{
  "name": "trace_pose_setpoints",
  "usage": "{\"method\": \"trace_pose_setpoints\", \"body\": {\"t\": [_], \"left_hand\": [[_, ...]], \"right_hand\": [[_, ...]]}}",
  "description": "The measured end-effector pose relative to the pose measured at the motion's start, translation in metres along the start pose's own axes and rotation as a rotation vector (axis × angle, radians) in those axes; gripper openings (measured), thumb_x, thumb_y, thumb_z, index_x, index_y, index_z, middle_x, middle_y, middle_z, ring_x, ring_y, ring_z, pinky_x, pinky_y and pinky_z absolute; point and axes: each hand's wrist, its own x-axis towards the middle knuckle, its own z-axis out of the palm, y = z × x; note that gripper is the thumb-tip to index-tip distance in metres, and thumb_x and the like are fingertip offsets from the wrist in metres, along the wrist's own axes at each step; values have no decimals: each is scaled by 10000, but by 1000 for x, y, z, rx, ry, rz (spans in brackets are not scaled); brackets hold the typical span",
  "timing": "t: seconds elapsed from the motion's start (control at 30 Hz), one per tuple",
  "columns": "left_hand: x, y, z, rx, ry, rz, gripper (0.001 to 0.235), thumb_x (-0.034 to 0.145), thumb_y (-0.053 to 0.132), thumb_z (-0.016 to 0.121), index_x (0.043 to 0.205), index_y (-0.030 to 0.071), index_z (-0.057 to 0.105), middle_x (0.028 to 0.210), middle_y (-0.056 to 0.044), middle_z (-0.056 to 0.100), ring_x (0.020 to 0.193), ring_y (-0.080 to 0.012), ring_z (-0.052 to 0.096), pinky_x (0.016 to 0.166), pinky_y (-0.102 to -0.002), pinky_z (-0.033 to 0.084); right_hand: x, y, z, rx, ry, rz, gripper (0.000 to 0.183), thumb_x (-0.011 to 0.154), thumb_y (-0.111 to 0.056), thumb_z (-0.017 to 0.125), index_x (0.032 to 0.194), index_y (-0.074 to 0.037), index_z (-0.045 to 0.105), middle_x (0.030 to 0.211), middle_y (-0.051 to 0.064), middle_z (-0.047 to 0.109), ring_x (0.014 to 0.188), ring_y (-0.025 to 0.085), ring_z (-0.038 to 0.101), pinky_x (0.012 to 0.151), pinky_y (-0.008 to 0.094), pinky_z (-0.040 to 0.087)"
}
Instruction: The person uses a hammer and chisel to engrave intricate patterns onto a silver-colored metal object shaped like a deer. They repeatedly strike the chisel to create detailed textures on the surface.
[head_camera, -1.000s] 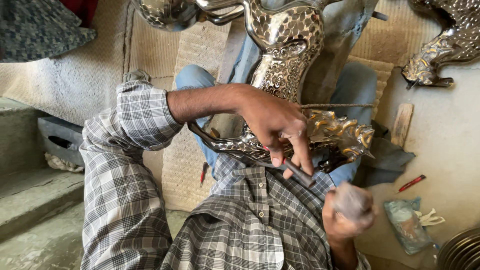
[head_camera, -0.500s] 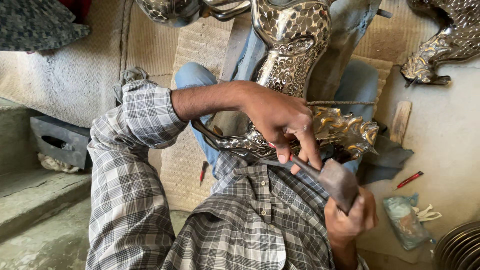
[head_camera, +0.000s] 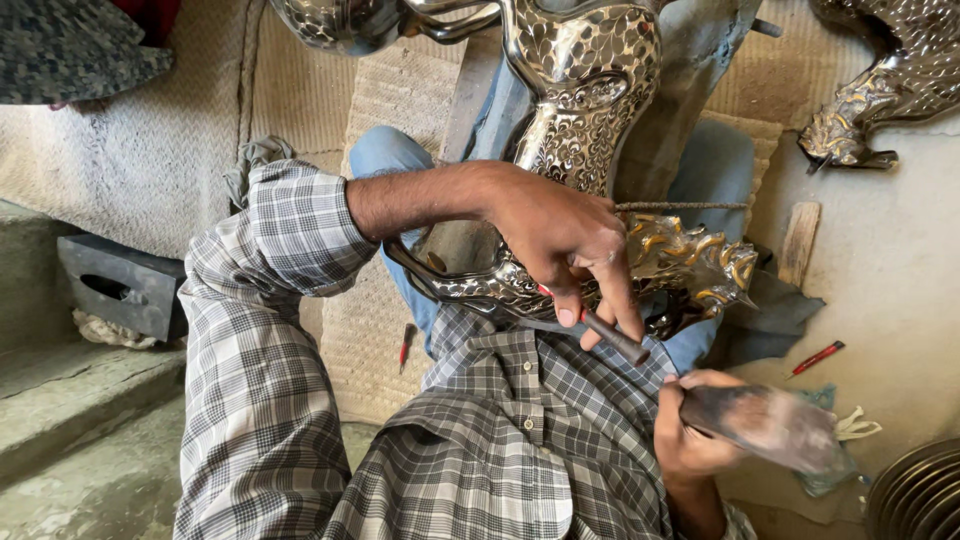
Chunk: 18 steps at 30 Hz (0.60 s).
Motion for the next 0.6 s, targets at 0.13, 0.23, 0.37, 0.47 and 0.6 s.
{"method": "trace_pose_setpoints", "body": {"t": [0.13, 0.23, 0.37, 0.47, 0.6], "left_hand": [[2, -1, 1, -7, -7, -28, 589, 910, 130, 755, 1462, 68, 561, 1130, -11, 810, 944, -165, 763, 805, -358, 581], [1, -1, 3, -13, -5, -12, 586, 917, 138, 753, 1467, 70, 563, 1127, -8, 810, 948, -164, 760, 812, -360, 581], [0, 1, -1, 4, -5, -16, 587, 915, 141, 755, 1466, 72, 562, 1128, -2, 809, 948, -165, 757, 799, -361, 577], [0, 2, 1, 10, -7, -31, 588, 914, 145, 755, 1464, 74, 560, 1124, 1, 808, 938, -165, 755, 776, -363, 569], [0, 4, 0, 17, 14, -5, 586, 915, 138, 755, 1468, 80, 569, 1137, 4, 810, 955, -165, 756, 792, -362, 573]], "right_hand": [[-2, 1, -4, 37, -26, 92, 140, 904, 50, 742, 999, 32, 640, 946, 151, 663, 809, 285, 666, 742, 352, 541], [-3, 0, -9, -6, -29, -64, 127, 874, 56, 718, 940, 22, 615, 935, 169, 657, 819, 318, 666, 731, 377, 546], [2, 0, -12, 180, -20, 124, 223, 959, -12, 744, 1068, 31, 555, 1022, 155, 631, 829, 273, 636, 771, 345, 524], [1, 0, -17, -104, -65, -72, 206, 786, 9, 718, 948, 67, 604, 942, 198, 647, 842, 336, 650, 727, 406, 520], [0, 2, -18, 9, -55, 78, 156, 954, -9, 755, 1010, 31, 615, 984, 157, 646, 804, 269, 656, 742, 363, 543]]}}
